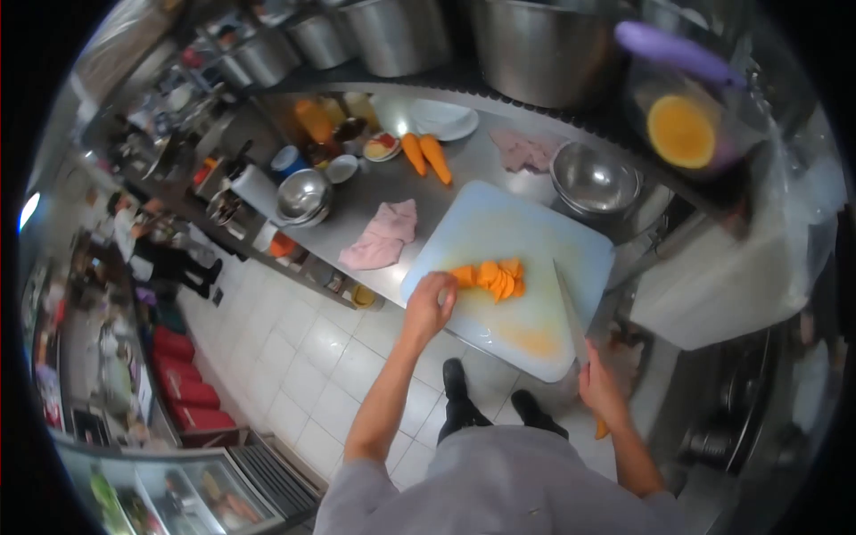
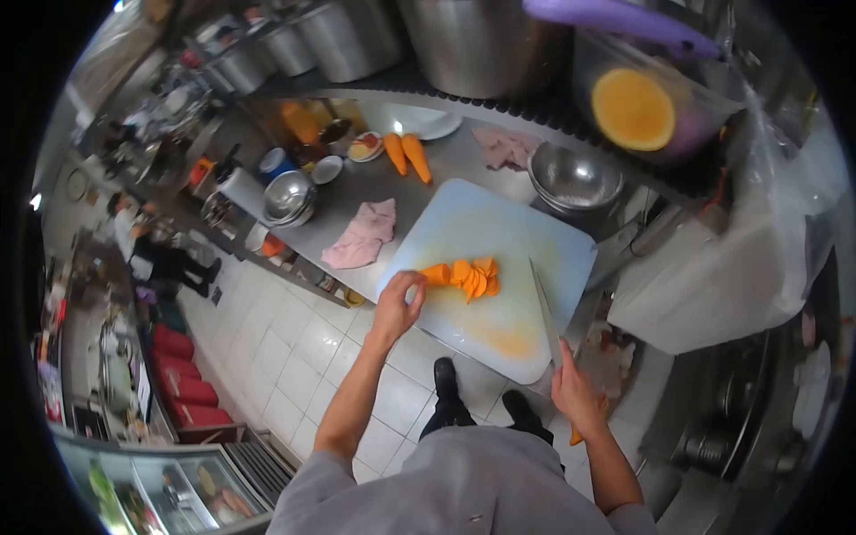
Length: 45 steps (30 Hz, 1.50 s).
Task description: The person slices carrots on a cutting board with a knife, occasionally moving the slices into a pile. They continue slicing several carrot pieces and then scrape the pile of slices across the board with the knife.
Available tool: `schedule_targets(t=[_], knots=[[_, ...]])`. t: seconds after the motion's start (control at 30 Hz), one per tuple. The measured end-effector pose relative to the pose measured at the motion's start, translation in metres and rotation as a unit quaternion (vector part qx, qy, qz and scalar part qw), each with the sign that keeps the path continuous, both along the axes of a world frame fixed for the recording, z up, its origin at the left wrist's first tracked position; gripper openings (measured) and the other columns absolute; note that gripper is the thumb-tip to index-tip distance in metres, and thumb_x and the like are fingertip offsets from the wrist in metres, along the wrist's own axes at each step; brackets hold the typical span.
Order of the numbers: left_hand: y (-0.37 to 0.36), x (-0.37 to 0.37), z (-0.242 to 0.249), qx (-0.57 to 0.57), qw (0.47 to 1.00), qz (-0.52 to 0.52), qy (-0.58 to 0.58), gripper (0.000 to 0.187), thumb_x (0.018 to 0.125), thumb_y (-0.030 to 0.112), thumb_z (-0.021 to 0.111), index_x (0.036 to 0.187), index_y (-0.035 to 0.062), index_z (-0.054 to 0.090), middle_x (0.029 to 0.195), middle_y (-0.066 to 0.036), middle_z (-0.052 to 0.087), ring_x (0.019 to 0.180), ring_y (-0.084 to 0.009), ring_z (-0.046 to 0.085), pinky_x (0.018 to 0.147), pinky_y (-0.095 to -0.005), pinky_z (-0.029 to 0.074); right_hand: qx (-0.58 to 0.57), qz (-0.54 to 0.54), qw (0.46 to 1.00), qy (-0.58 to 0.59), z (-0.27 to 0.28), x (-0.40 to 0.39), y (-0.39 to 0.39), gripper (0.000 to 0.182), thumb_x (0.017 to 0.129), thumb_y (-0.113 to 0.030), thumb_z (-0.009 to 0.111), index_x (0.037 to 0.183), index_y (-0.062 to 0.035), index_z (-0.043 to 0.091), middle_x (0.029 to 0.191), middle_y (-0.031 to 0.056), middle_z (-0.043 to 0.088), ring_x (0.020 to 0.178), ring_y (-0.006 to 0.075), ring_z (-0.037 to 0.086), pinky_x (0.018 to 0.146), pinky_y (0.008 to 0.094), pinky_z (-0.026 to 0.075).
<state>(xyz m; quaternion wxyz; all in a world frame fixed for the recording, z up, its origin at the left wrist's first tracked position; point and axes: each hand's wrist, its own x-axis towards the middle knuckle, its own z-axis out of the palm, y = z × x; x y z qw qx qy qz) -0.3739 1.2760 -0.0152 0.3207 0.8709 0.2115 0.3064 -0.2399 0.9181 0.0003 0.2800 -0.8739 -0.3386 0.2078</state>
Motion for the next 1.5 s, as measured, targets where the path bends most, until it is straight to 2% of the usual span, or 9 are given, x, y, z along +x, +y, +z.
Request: schedule_targets(t=[0.13,0.2,0.27,0.4,0.53,0.63,0.73,1.27,1.5], knots=[[0.041,0.031,-0.019,0.065,0.989,-0.133,-0.013,0.016,0.082,0.004,0.068,0.098,0.0044,0.065,0.103,-0.012,0.064,0.092,-0.0337,0.062,0.077,-0.0412,0.053,-0.015,-0.063,0.997,-0.036,0.011,-0.040,0.035,0.063,0.093,-0.004,0.049,0.152,-0.0038,0.029,0.079,0.0301,0.064,0.075,0.0489,0.063,0.070,0.0547,0.049],[0.052,0.038,-0.028,0.070,0.983,-0.170,-0.014,0.017,0.081,0.003,0.068,0.097,0.0045,0.065,0.103,-0.011,0.064,0.091,-0.0328,0.062,0.076,-0.0407,0.053,0.048,-0.078,0.996,0.021,0.031,-0.064,0.064,0.065,0.092,-0.003,0.050,0.152,-0.0040,0.028,0.082,0.0285,0.064,0.076,0.0482,0.063,0.070,0.0540,0.049],[0.057,0.045,-0.031,0.077,0.976,-0.201,-0.014,0.018,0.080,0.003,0.068,0.097,0.0045,0.065,0.103,-0.011,0.064,0.090,-0.0319,0.062,0.075,-0.0402,0.054,-0.008,-0.107,0.991,0.079,0.054,-0.082,0.101,0.069,0.090,0.000,0.051,0.154,-0.0047,0.024,0.080,0.0272,0.063,0.075,0.0467,0.064,0.070,0.0538,0.049],[0.061,0.051,-0.037,0.102,0.965,-0.241,-0.026,0.025,0.078,-0.002,0.068,0.101,0.0046,0.063,0.100,-0.012,0.063,0.088,-0.0322,0.064,0.072,-0.0395,0.054,-0.040,-0.058,0.997,0.040,0.062,-0.109,0.152,0.077,0.089,-0.001,0.052,0.158,-0.0099,0.018,0.085,0.0243,0.063,0.071,0.0437,0.063,0.069,0.0520,0.051],[0.061,0.054,-0.045,0.094,0.966,-0.239,-0.026,0.021,0.075,0.002,0.069,0.095,0.0042,0.063,0.101,-0.010,0.061,0.089,-0.0302,0.063,0.073,-0.0387,0.054,-0.152,-0.045,0.987,0.028,0.072,-0.127,0.177,0.082,0.088,-0.002,0.056,0.159,-0.0125,0.016,0.083,0.0197,0.060,0.065,0.0403,0.062,0.063,0.0509,0.052],[0.059,0.054,-0.046,0.076,0.967,-0.243,-0.031,0.022,0.075,0.001,0.069,0.096,0.0043,0.063,0.101,-0.010,0.061,0.090,-0.0304,0.062,0.073,-0.0390,0.054,-0.163,-0.029,0.986,0.005,0.063,-0.138,0.179,0.092,0.082,0.000,0.057,0.160,-0.0120,0.011,0.076,0.0190,0.055,0.056,0.0391,0.063,0.056,0.0524,0.053],[0.059,0.054,-0.050,0.065,0.967,-0.243,-0.033,0.022,0.075,0.001,0.069,0.096,0.0046,0.063,0.101,-0.011,0.060,0.090,-0.0304,0.062,0.074,-0.0391,0.053,-0.181,-0.037,0.983,0.012,0.066,-0.142,0.182,0.091,0.081,0.001,0.056,0.160,-0.0115,0.012,0.077,0.0182,0.055,0.056,0.0378,0.063,0.056,0.0513,0.054],[0.063,0.052,-0.059,0.047,0.961,-0.272,-0.011,0.031,0.072,0.000,0.072,0.101,0.0055,0.064,0.108,-0.011,0.059,0.092,-0.0315,0.060,0.076,-0.0391,0.053,-0.158,-0.027,0.986,0.038,0.056,-0.132,0.192,0.089,0.082,0.000,0.056,0.160,-0.0088,0.014,0.074,0.0176,0.057,0.053,0.0370,0.061,0.052,0.0505,0.053],[0.065,0.053,-0.052,0.035,0.959,-0.283,-0.010,0.031,0.073,0.002,0.073,0.102,0.0061,0.064,0.107,-0.011,0.059,0.091,-0.0312,0.059,0.077,-0.0396,0.052,-0.135,-0.019,0.991,0.003,0.031,-0.112,0.212,0.091,0.079,0.001,0.060,0.158,-0.0041,0.015,0.074,0.0160,0.057,0.052,0.0339,0.061,0.050,0.0460,0.053]])
